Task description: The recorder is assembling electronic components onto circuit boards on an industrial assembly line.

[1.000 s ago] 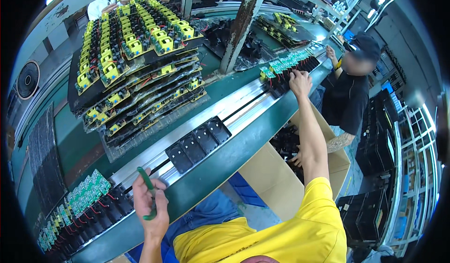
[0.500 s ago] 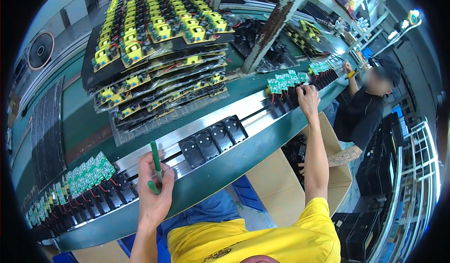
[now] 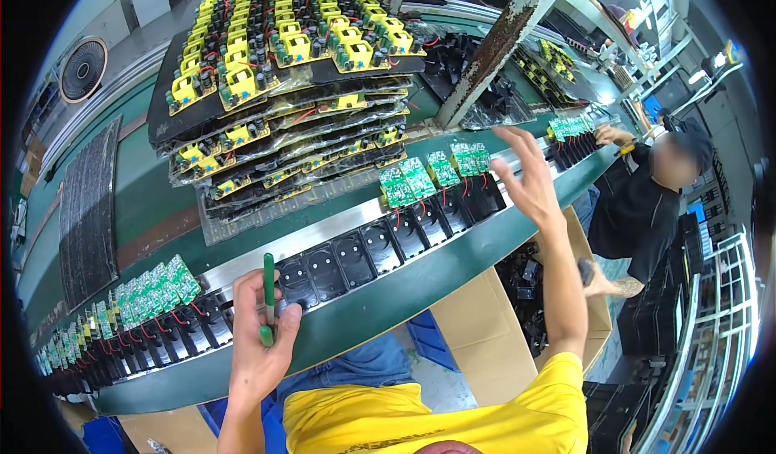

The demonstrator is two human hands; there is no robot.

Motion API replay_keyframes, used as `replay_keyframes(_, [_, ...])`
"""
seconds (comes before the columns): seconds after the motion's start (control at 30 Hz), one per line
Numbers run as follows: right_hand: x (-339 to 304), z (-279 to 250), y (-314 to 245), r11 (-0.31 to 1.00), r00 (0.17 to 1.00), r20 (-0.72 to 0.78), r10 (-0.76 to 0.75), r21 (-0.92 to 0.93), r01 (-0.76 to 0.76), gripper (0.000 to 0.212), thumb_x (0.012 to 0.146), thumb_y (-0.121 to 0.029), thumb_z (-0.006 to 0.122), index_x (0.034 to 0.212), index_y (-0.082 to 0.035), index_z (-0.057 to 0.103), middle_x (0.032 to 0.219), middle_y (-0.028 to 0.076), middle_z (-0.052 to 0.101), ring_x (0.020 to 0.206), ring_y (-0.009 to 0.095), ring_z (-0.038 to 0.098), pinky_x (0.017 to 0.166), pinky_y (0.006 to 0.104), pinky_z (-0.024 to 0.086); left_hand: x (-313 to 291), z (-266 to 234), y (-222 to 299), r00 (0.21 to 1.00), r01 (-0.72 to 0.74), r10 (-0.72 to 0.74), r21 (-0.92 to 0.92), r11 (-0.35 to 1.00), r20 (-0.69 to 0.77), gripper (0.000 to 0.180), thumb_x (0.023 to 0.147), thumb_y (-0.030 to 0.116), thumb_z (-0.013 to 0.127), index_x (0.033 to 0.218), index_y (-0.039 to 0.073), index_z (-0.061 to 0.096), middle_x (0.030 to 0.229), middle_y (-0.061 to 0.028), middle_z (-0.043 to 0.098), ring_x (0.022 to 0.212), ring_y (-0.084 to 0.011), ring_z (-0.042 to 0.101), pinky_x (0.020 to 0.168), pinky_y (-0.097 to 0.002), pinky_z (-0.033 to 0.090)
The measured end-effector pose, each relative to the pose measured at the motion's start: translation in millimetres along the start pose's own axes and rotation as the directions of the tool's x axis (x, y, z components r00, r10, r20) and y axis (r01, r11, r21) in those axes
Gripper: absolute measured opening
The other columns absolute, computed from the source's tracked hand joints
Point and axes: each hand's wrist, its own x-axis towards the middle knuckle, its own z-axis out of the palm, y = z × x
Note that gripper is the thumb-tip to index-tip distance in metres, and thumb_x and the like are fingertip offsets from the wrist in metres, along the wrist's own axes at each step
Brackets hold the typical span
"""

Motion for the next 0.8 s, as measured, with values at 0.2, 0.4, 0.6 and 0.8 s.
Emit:
replay_keyframes(0.2, [54,51,11,0.797,0.725,0.466,-0.508,-0.064,0.6,0.104,0.098,-0.093,0.055,0.163,-0.012,0.061,0.153,0.014,0.066,0.124,0.036,0.072,0.109,0.048,0.056,1,2,5,1.0,0.025,-0.024,0.014,1.0,-0.016,0.051,0.101,0.004,0.069,0.151,0.006,0.057,0.137,-0.0067,0.057,0.105,-0.0166,0.059,0.081,-0.0281,0.053])
replay_keyframes(0.4, [49,61,1,0.829,0.633,0.604,-0.484,0.085,0.553,0.107,0.093,-0.095,0.057,0.167,-0.018,0.059,0.146,0.013,0.066,0.119,0.038,0.071,0.104,0.0504,0.058,7,5,-2,1.0,-0.028,0.028,0.059,0.998,-0.014,0.05,0.1,0.006,0.075,0.147,0.004,0.059,0.146,-0.0098,0.053,0.112,-0.0215,0.06,0.087,-0.0338,0.052])
replay_keyframes(0.6, [56,78,-14,0.753,0.603,0.537,-0.59,0.097,0.651,0.103,0.09,-0.088,0.07,0.164,-0.018,0.061,0.137,0.011,0.067,0.11,0.037,0.07,0.101,0.0492,0.057,7,-4,-1,1.0,-0.017,0.017,0.031,0.999,0.01,0.05,0.099,0.008,0.077,0.146,0.002,0.06,0.147,-0.0115,0.053,0.112,-0.0235,0.062,0.09,-0.035,0.054])
replay_keyframes(0.8, [41,57,-1,0.842,0.747,0.398,-0.532,0.155,0.517,0.08,0.074,-0.047,0.103,0.137,-0.005,0.078,0.118,0.014,0.076,0.097,0.037,0.072,0.088,0.0449,0.059,7,8,-9,0.995,-0.1,0.1,0.023,0.995,-0.005,0.058,0.101,0.009,0.083,0.153,0.004,0.057,0.151,-0.0099,0.054,0.104,-0.0202,0.063,0.084,-0.0308,0.056])
